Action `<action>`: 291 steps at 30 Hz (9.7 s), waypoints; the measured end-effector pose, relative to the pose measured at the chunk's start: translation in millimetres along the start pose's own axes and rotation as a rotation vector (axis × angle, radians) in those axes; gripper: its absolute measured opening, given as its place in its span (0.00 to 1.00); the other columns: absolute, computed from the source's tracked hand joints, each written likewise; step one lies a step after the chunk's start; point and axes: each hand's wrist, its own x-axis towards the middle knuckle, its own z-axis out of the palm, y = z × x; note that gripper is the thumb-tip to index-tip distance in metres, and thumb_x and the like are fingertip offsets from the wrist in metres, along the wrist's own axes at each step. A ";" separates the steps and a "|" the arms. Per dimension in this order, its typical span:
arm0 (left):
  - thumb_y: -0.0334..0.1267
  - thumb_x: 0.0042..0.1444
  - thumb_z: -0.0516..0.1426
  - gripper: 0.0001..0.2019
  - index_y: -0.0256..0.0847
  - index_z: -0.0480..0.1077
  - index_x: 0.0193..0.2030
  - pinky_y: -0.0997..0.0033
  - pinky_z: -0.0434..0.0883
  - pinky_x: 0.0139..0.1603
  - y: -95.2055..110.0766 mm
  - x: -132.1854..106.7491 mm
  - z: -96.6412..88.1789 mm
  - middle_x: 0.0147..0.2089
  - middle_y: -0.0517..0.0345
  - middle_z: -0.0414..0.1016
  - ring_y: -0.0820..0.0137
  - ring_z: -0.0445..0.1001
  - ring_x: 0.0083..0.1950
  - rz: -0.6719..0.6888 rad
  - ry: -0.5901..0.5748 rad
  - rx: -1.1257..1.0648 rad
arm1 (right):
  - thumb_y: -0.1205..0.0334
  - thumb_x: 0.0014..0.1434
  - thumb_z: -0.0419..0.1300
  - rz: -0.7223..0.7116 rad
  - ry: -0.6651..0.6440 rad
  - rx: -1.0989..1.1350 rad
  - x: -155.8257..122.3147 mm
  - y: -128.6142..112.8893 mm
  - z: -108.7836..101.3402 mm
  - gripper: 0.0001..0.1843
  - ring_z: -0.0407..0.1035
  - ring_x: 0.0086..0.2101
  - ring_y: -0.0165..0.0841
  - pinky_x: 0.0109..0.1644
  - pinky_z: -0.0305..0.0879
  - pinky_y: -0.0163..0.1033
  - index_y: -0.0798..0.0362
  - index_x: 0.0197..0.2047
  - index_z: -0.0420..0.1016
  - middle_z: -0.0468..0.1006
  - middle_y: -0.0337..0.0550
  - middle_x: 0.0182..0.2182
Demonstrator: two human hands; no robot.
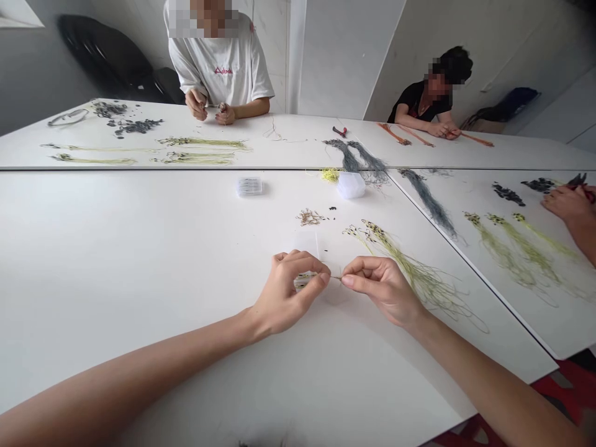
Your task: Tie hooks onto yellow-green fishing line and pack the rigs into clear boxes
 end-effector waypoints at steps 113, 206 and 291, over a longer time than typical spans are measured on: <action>0.29 0.59 0.52 0.11 0.38 0.72 0.46 0.65 0.67 0.45 -12.6 6.6 -1.3 0.35 0.55 0.73 0.69 0.71 0.36 0.263 -0.269 0.290 | 0.57 0.60 0.60 0.252 -0.256 -0.225 -4.2 -11.8 -8.5 0.09 0.72 0.17 0.28 0.22 0.57 0.32 0.56 0.36 0.73 0.79 0.41 0.26; 0.42 0.65 0.52 0.21 0.53 0.60 0.65 0.60 0.70 0.52 18.6 -7.5 23.1 0.54 0.53 0.68 0.64 0.66 0.56 -0.128 -0.047 -0.387 | 0.66 0.57 0.61 -0.337 0.408 -0.240 -2.3 -11.2 19.9 0.05 0.67 0.31 0.33 0.38 0.66 0.41 0.50 0.29 0.76 0.72 0.40 0.27; 0.41 0.62 0.56 0.14 0.37 0.75 0.29 0.72 0.61 0.35 9.8 9.9 18.9 0.30 0.58 0.69 0.74 0.62 0.33 -0.275 -0.112 -0.858 | 0.62 0.55 0.66 -0.019 0.092 0.467 -0.2 -1.7 19.0 0.01 0.63 0.29 0.30 0.39 0.62 0.42 0.48 0.32 0.78 0.73 0.38 0.30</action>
